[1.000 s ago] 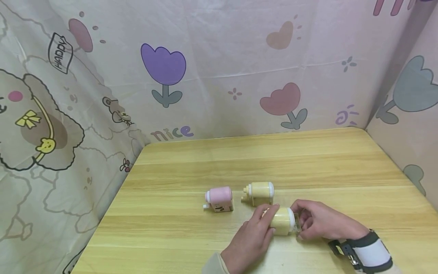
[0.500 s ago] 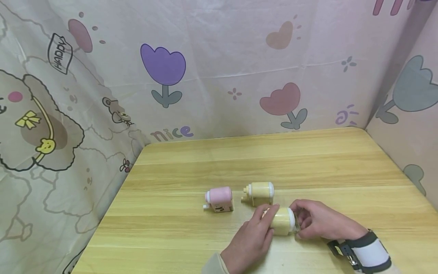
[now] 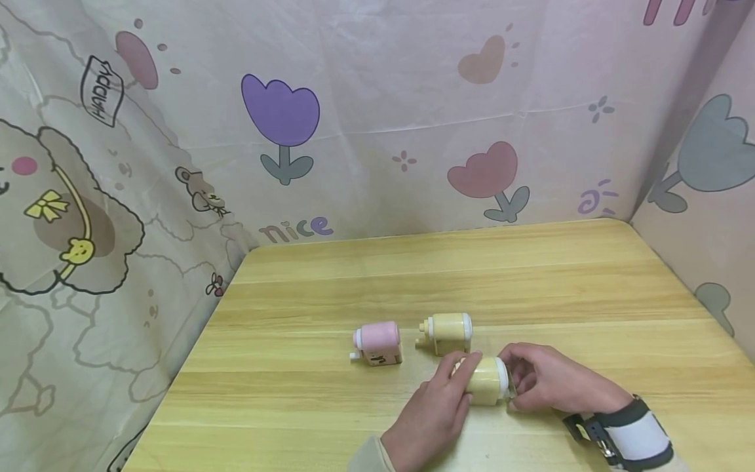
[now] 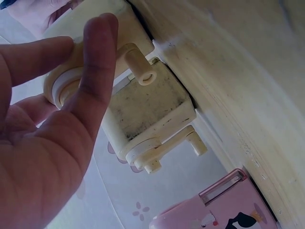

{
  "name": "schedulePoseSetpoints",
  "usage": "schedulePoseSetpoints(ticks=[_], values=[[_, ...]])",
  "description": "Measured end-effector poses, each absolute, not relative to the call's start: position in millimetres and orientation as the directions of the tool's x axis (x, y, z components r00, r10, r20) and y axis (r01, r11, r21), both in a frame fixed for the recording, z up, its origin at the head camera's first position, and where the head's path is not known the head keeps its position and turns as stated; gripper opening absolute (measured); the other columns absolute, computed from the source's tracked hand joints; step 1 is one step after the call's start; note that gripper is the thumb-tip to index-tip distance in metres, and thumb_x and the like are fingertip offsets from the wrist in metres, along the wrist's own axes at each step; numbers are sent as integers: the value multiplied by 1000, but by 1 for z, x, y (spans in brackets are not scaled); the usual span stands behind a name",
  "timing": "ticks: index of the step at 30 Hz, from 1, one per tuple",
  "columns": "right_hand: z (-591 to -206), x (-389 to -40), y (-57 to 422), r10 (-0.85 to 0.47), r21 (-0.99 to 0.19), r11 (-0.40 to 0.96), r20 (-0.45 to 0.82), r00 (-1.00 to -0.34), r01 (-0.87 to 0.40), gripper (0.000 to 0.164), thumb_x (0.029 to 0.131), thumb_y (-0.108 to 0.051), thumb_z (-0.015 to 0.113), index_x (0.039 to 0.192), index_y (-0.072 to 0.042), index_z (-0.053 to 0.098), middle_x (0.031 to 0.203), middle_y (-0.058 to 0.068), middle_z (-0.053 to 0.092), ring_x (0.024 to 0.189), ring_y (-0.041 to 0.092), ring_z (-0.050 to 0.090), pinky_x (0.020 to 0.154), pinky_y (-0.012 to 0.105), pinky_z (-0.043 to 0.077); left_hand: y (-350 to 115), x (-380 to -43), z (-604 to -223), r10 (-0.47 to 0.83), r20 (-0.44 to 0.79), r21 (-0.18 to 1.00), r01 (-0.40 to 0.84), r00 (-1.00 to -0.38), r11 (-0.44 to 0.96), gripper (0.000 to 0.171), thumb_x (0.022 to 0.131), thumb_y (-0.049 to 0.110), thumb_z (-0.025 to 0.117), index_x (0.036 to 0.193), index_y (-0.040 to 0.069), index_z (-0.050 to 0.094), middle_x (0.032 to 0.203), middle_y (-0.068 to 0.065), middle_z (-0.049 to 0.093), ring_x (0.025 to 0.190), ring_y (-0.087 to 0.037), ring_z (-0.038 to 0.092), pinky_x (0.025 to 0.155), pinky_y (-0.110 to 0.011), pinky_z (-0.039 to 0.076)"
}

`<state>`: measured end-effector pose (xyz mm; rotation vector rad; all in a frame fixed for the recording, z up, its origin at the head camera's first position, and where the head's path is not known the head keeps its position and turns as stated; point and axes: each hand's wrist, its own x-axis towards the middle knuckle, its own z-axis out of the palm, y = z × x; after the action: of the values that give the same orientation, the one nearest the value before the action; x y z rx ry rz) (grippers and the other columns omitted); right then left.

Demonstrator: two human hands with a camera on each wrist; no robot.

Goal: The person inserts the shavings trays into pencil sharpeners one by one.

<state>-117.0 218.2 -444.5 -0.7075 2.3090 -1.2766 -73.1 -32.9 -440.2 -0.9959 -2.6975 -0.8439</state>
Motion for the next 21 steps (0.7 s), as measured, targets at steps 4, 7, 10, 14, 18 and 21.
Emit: schedulePoseSetpoints(ticks=[4,7,10,14,18,21], values=[[-444,-117,217,-612,-870,436,-100,-785,-229,50,69,-24,82,111,-12,57,94,6,60,84,18,61,73,32,53,-33,-74,-441,553,327,452,641,-766,620,63,93,16,57,149,21,29,135,1,42,69,-7,56,60,-15,44],[-445,-117,216,-615,-875,426,-94,-783,-231,49,69,-24,82,110,-12,57,94,6,60,85,19,61,74,33,53,-33,-73,-441,552,326,450,639,-768,624,63,93,16,57,149,22,29,135,1,42,68,-7,56,60,-15,44],[-445,-117,215,-617,-878,419,-87,-782,-233,48,69,-23,82,109,-12,57,93,6,60,84,19,61,74,33,53,-33,-73,-440,550,317,447,633,-772,631,62,93,16,57,149,23,29,135,2,42,69,-7,56,61,-16,45],[-447,-117,214,-615,-880,413,-80,-785,-234,49,69,-23,82,109,-10,57,92,5,61,83,18,61,73,32,53,-32,-73,-441,549,307,452,627,-777,634,62,93,16,57,148,23,29,135,2,42,68,-7,56,59,-15,44],[-448,-117,212,-612,-887,402,-77,-787,-226,51,68,-21,82,110,-7,56,92,4,61,81,19,62,72,32,54,-32,-73,-441,550,311,453,630,-775,631,62,93,16,57,148,23,30,134,1,42,67,-7,55,58,-15,43],[-447,-117,211,-608,-892,398,-82,-789,-214,52,68,-19,82,110,-6,56,92,5,61,80,20,62,71,32,54,-32,-73,-441,551,320,448,636,-771,629,61,93,16,57,148,22,30,134,0,43,67,-8,55,59,-16,44]])
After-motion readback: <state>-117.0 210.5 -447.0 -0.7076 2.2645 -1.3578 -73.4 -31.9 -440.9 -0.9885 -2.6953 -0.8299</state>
